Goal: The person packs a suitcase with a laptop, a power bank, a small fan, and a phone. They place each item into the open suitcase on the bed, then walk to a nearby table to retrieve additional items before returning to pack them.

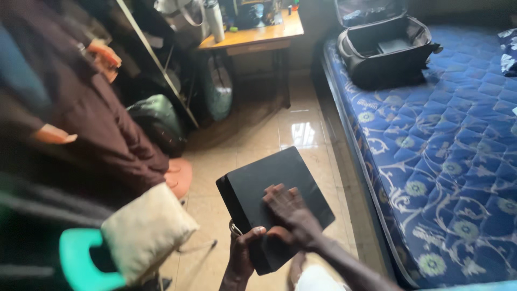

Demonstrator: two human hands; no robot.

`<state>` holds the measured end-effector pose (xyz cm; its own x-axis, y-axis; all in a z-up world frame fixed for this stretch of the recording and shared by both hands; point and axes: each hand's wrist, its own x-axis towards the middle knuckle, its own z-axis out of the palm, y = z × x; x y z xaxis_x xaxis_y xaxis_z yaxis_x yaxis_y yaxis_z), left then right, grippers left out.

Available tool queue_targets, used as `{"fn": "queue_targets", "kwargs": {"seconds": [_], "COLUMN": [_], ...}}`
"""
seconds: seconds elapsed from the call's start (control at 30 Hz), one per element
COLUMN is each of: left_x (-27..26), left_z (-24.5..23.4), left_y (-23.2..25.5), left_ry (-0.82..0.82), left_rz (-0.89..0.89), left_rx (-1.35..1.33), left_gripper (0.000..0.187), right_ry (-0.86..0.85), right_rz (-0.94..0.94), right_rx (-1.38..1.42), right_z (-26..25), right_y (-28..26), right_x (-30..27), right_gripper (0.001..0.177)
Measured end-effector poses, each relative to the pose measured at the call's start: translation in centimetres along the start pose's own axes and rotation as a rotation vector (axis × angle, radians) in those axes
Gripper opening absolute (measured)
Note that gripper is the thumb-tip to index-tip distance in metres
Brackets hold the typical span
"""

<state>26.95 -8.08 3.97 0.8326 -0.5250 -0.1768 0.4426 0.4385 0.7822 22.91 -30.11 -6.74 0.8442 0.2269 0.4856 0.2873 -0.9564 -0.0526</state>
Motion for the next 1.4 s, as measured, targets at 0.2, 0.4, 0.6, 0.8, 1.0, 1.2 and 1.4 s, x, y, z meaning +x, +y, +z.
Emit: {"fn": "queue_targets", "kwargs": {"seconds": [0.2,0.4,0.6,0.8,1.0,1.2,1.4], "left_x": [15.7,31.7,47.1,62.1,75.5,87.4,96.4], "left_z": [0.1,0.7,0.2,-0.3,2.1,5.5,10.8], "left_y": [3.3,3.3,6.1,10.2,12.0,10.3,10.5], "left_ry": [-0.01,0.16,0.155,0.061,-0.067,-0.239,-0.355], "left_rz": [-0.034,-0.038,-0.107,-0.248,-0.393,-0.449,-0.588], "left_rx": [-0.033,-0.073,-0.121,-0.221,-0.207,-0.055,-0.047], "left_gripper": [0.043,0.032,0.028,0.028,0.023,0.019,0.022], "right_ry": [-0.144,-0.067,-0.12,0.017,-0.104,0.351,-0.032], "right_rz": [0.953,0.45,0.393,1.044,0.455,1.038,1.731], "right_rx": [0.197,0.685,0.863,0.653,0.569,0.875,0.365], "right_z": [3.9,4.3,5.0,7.3,9.7,14.6,16.6], "right_y": [24.1,20.5,28.6,43.4,38.9,56.2,70.8], "right_x": [4.3,14.2,23.9,32.5,44.8,42.8,28.5], "right_gripper": [0.064,0.086,0.101,0.079,0.088,0.063,0.068]}}
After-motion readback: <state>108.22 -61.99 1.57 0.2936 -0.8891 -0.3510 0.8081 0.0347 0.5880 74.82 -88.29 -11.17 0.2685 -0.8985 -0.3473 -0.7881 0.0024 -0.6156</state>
